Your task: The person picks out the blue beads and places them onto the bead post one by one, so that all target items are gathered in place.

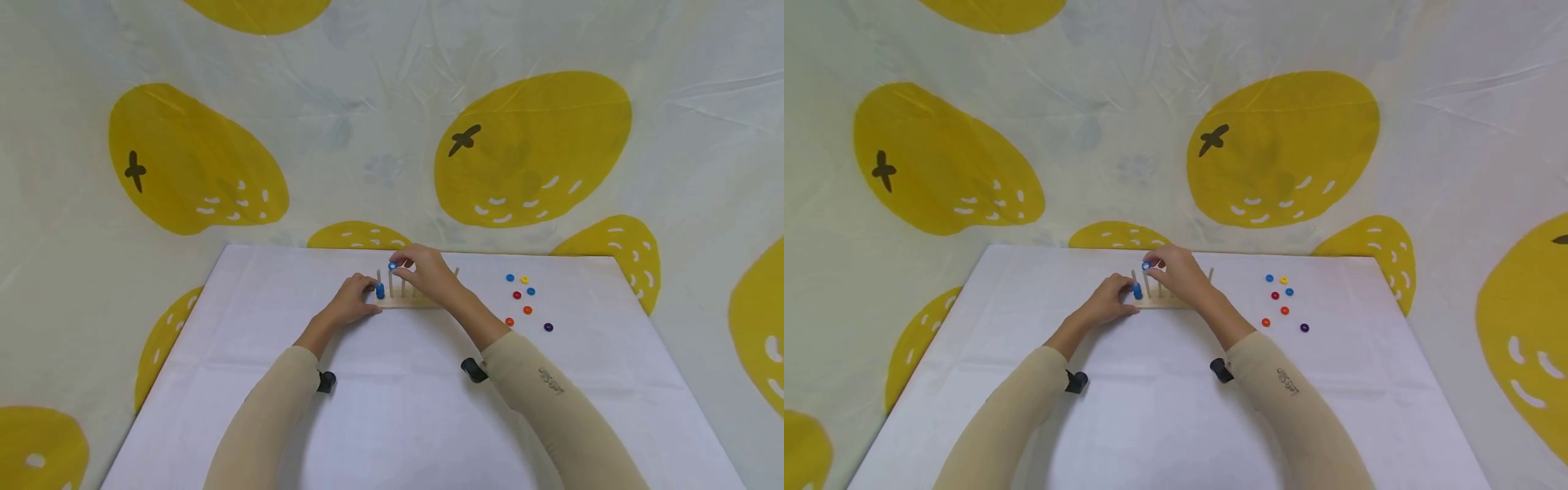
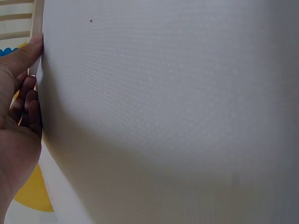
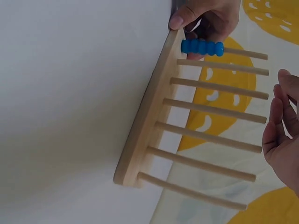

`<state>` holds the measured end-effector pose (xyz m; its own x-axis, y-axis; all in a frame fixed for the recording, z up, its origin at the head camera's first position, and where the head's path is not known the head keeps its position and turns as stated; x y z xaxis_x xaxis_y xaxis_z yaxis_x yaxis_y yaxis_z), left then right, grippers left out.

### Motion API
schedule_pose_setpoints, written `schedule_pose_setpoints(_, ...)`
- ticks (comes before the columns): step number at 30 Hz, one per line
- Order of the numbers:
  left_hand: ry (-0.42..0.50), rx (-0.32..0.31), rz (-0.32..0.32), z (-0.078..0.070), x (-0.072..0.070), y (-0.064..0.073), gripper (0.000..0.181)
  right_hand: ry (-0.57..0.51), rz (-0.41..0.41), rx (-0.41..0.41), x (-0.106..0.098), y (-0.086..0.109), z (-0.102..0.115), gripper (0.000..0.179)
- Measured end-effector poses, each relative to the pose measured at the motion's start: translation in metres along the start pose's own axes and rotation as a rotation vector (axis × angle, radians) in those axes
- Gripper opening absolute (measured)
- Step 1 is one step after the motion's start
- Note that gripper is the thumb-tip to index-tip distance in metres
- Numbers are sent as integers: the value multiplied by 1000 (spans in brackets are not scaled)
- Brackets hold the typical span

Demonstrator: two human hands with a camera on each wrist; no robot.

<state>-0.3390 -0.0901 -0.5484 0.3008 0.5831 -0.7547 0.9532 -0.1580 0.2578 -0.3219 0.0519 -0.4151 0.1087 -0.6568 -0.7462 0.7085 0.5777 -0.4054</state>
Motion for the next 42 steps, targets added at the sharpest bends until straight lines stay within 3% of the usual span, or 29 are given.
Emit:
schedule_pose_setpoints(13, -12, 16, -3, -2, 0, 0, 59, 17, 102, -12, 20, -18, 9, 19)
schedule_pose_setpoints(42, 18, 13, 1, -2, -1, 1, 60, 58, 126, -18, 31, -16, 2, 24)
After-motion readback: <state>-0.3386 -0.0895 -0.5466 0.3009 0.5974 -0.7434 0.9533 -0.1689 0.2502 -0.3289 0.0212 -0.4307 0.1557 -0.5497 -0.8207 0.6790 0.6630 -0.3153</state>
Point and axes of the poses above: each hand's wrist, its own y-axis away from the middle knuckle, its own x-axis out of the palm, z = x × y, the point moved 10 cm from there along -y, towards the middle knuckle, and after that the axes turned 15 degrees about -x, right-handed, at the moved point
